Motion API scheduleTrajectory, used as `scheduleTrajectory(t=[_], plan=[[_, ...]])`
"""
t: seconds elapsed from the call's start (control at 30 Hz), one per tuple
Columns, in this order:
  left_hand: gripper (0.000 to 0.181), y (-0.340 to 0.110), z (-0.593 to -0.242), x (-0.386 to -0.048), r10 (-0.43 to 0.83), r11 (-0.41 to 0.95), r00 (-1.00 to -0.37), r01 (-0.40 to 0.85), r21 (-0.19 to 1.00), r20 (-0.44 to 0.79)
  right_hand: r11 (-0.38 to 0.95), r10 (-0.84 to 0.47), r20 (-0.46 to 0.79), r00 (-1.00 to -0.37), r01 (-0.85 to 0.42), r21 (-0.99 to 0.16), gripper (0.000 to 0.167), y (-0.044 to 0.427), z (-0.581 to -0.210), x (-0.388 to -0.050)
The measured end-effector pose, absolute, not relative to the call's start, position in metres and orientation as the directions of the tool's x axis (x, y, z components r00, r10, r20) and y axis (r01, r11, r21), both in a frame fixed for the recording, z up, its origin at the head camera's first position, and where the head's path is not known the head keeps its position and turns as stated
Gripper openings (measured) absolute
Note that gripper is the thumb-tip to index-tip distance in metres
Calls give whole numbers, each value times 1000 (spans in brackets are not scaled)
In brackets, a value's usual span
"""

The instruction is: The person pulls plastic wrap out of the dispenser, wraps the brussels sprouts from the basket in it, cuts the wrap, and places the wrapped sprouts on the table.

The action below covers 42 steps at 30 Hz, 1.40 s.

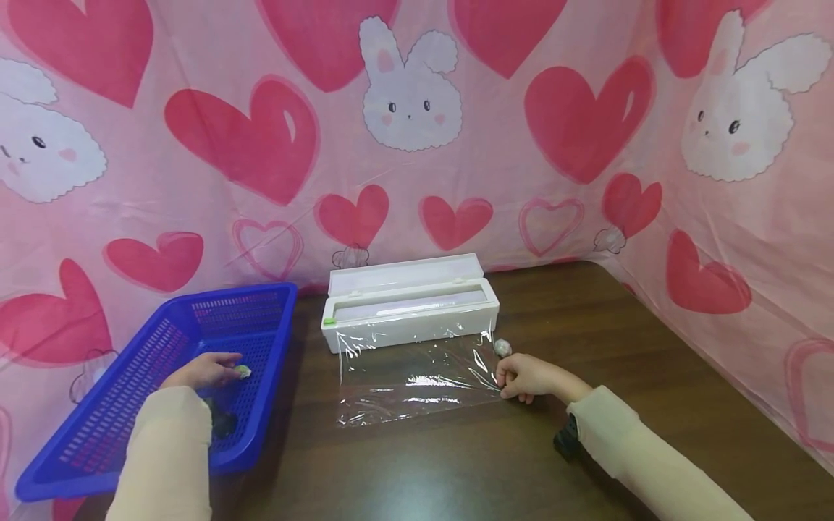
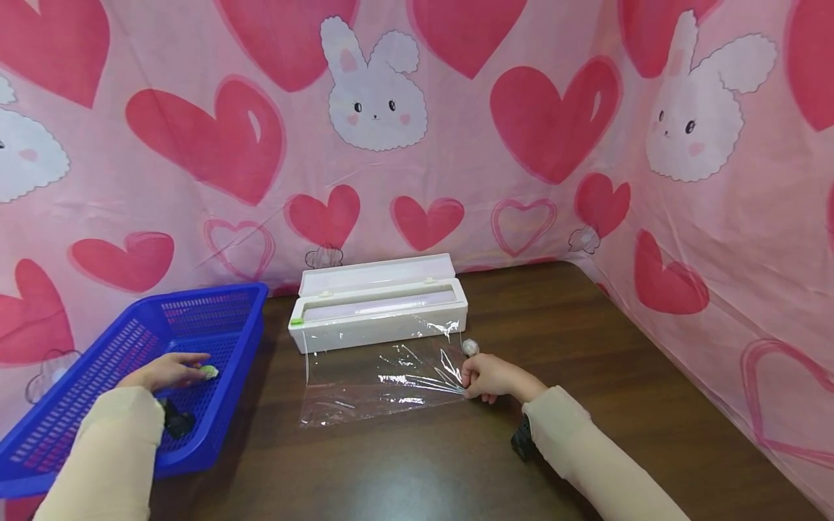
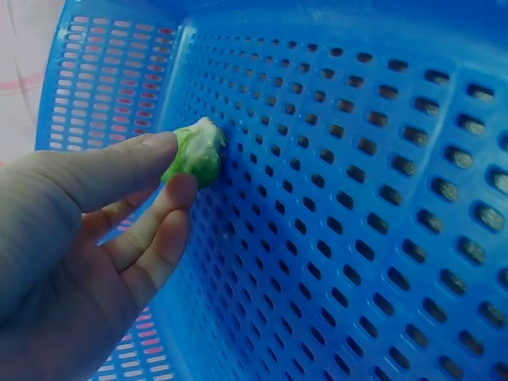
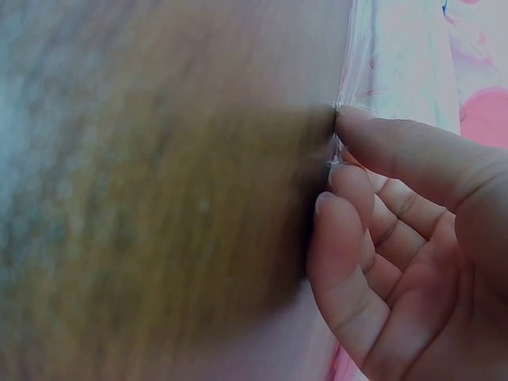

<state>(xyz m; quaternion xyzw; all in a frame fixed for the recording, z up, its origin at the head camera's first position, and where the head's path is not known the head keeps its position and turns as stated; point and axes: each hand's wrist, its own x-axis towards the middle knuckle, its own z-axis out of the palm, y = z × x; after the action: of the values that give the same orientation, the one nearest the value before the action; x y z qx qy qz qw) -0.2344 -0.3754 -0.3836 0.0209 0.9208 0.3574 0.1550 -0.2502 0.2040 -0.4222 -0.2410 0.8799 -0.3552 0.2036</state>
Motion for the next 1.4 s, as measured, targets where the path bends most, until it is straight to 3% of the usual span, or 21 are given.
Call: scheduleTrajectory(t=[0.17,0.37,0.73,1.4], plan=[[39,-376,-385,-231,79,733,-947,-157,662,-312,630,-570,-186,-800,-280,-724,15,204,-422,-250],[30,-377,-385,-227,20,630,-970,-177,756,-244,627,-576,-194,-794,-278,-728,15,203,-424,-251],[33,-369,-362,-236,-36,685,-998,-58,727,-46,626,-578,-201,-791,-271,-731,15,204,-423,-252],[47,-316,-311,-251,57,632,-984,165,757,167,626,-582,-193,-790,-284,-726,15,205,-423,-251]])
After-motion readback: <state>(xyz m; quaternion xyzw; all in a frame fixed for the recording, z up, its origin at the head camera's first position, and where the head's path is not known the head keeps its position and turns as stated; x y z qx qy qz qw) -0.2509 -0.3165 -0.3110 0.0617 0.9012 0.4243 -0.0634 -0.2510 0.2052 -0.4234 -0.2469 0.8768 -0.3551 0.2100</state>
